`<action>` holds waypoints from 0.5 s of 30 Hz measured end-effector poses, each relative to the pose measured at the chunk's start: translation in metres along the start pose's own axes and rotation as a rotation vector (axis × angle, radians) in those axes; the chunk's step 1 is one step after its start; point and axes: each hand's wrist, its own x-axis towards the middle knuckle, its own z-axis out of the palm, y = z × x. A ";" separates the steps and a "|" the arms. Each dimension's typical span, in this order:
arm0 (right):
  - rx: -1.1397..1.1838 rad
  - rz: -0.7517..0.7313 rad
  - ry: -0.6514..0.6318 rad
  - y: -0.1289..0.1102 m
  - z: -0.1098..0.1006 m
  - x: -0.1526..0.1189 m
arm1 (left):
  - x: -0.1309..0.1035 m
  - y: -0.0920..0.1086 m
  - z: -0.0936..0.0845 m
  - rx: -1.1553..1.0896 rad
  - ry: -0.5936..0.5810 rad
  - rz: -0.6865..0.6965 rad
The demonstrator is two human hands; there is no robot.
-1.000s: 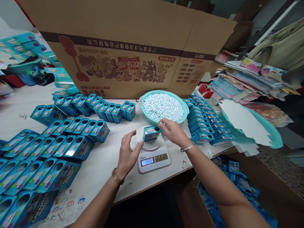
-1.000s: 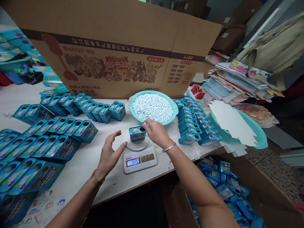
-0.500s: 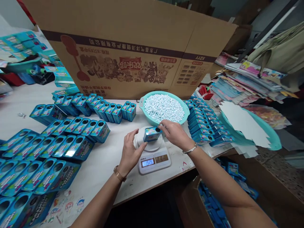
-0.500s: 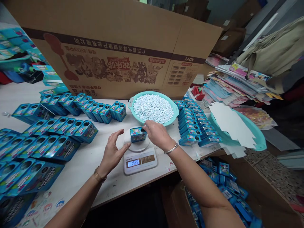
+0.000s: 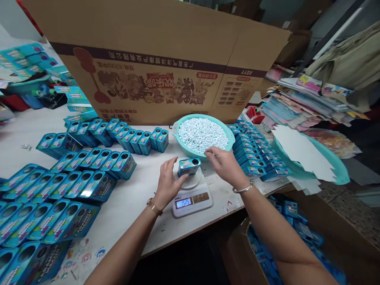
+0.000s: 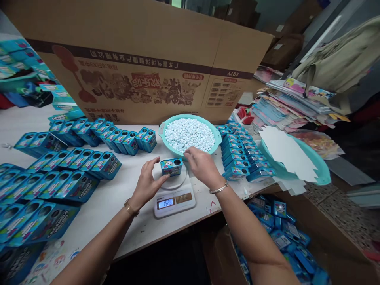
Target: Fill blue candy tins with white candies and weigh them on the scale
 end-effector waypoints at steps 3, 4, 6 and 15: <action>0.286 0.150 0.167 0.015 -0.010 -0.031 | 0.009 0.003 0.000 0.054 -0.020 0.044; 0.400 0.232 0.205 0.022 -0.011 -0.045 | 0.012 0.005 0.000 0.076 -0.020 0.061; 0.668 0.418 0.260 0.036 -0.009 -0.079 | 0.017 0.009 -0.001 0.125 -0.021 0.084; 1.295 0.953 0.483 0.080 0.031 -0.232 | 0.019 0.042 0.017 0.216 -0.179 0.179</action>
